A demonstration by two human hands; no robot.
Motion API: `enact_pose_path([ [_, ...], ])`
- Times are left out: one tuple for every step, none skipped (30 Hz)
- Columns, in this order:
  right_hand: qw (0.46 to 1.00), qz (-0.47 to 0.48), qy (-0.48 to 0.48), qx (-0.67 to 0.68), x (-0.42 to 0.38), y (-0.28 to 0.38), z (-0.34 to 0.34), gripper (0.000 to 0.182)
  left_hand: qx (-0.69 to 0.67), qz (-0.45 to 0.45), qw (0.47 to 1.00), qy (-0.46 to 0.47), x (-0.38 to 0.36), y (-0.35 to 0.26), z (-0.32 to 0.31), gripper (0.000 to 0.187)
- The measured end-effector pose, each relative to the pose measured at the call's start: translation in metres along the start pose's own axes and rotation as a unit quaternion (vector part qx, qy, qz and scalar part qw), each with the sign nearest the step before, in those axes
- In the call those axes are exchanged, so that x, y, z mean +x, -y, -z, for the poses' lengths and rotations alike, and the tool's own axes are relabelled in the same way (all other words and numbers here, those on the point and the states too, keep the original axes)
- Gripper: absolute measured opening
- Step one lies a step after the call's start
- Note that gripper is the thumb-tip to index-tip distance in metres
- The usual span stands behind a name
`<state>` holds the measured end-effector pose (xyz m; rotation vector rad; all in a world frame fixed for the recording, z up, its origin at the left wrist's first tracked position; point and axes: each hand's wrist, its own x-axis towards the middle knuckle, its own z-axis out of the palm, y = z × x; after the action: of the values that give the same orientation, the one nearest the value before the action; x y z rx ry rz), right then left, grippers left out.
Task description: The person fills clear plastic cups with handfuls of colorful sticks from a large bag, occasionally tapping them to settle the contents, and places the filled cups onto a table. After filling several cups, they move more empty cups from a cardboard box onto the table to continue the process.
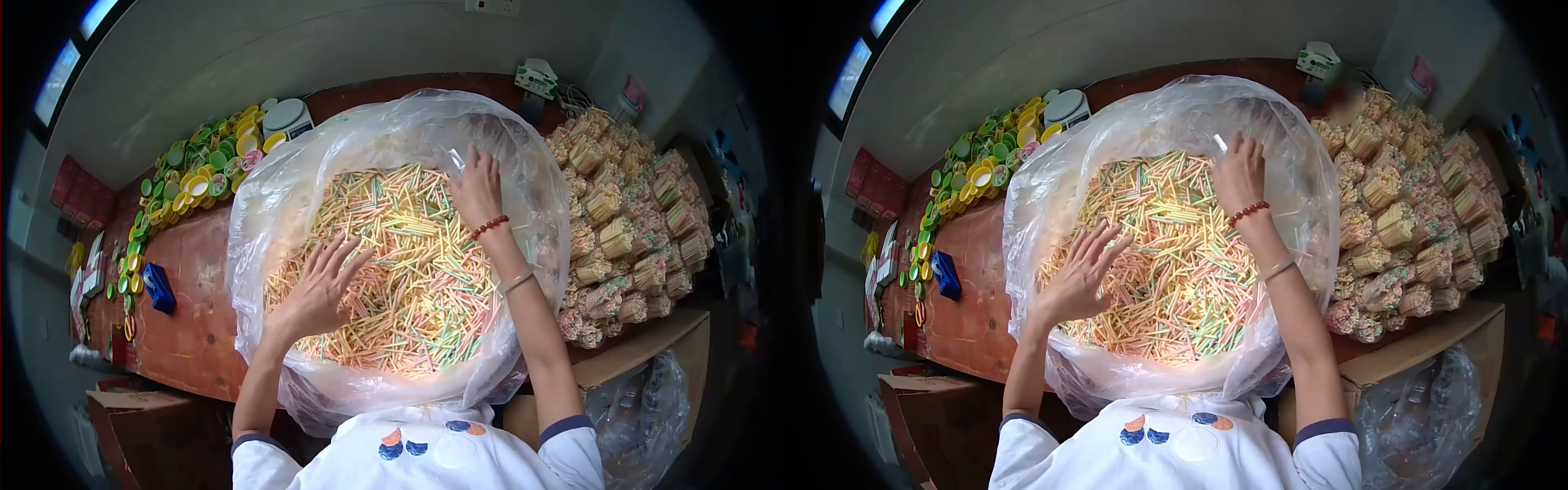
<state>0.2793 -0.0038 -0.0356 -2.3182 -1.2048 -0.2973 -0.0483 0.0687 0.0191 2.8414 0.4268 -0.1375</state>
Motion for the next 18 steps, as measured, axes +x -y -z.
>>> enact_pose_path([
  [1.000,-0.016,-0.010,0.024,-0.004,-0.006,0.002,0.077,-0.003,0.006,1.000,-0.003,0.000,0.005,-0.007,0.105],
  [0.997,-0.004,-0.011,0.073,-0.012,-0.017,0.009,0.075,0.025,0.000,1.000,-0.013,0.001,0.012,-0.016,0.107],
  [0.992,0.005,-0.012,0.123,-0.022,-0.021,0.023,0.073,0.054,-0.006,0.998,-0.022,0.000,0.018,-0.022,0.108],
  [0.982,-0.036,-0.012,0.183,-0.032,-0.017,0.039,0.068,0.096,-0.016,0.995,-0.019,0.008,0.020,-0.018,0.106],
  [0.971,-0.069,-0.018,0.227,-0.044,-0.011,0.054,0.066,0.094,-0.012,0.995,-0.018,0.020,0.026,-0.020,0.106],
  [0.957,-0.102,-0.025,0.270,-0.058,-0.009,0.061,0.064,0.132,-0.056,0.989,-0.030,0.036,0.035,-0.026,0.102],
  [0.931,-0.120,-0.014,0.344,-0.075,-0.012,0.059,0.066,0.168,-0.100,0.980,-0.045,0.049,0.041,-0.029,0.098],
  [0.874,-0.138,-0.002,0.467,-0.090,-0.008,0.060,0.066,0.098,-0.136,0.985,-0.045,0.058,0.042,-0.024,0.075],
  [0.800,-0.154,0.008,0.580,-0.104,0.000,0.061,0.067,0.103,-0.164,0.981,-0.036,0.061,0.043,-0.025,0.067],
  [0.740,-0.154,0.013,0.655,-0.117,0.010,0.062,0.071,0.107,-0.192,0.975,-0.027,0.064,0.043,-0.029,0.059],
  [0.734,-0.154,0.023,0.661,-0.130,0.013,0.057,0.072,0.089,-0.248,0.960,-0.099,0.067,0.049,-0.044,0.042],
  [0.729,-0.153,0.033,0.667,-0.141,0.016,0.051,0.072,0.064,-0.260,0.958,-0.103,0.065,0.053,-0.048,0.036],
  [0.696,-0.159,0.035,0.699,-0.149,0.028,0.052,0.074,0.039,-0.273,0.956,-0.105,0.062,0.055,-0.051,0.030],
  [0.712,-0.162,0.052,0.681,-0.157,0.033,0.050,0.075,0.004,-0.257,0.956,-0.140,0.060,0.054,-0.055,0.031],
  [0.727,-0.165,0.071,0.663,-0.164,0.037,0.049,0.076,-0.019,-0.215,0.967,-0.138,0.056,0.051,-0.055,0.035],
  [0.765,-0.141,0.076,0.624,-0.171,0.040,0.044,0.078,-0.042,-0.171,0.975,-0.137,0.049,0.046,-0.052,0.040],
  [0.772,-0.135,0.088,0.614,-0.176,0.044,0.043,0.079,-0.147,-0.096,0.970,-0.167,0.041,0.034,-0.053,0.049],
  [0.779,-0.129,0.100,0.605,-0.179,0.048,0.044,0.080,-0.148,-0.096,0.970,-0.165,0.039,0.029,-0.060,0.049],
])
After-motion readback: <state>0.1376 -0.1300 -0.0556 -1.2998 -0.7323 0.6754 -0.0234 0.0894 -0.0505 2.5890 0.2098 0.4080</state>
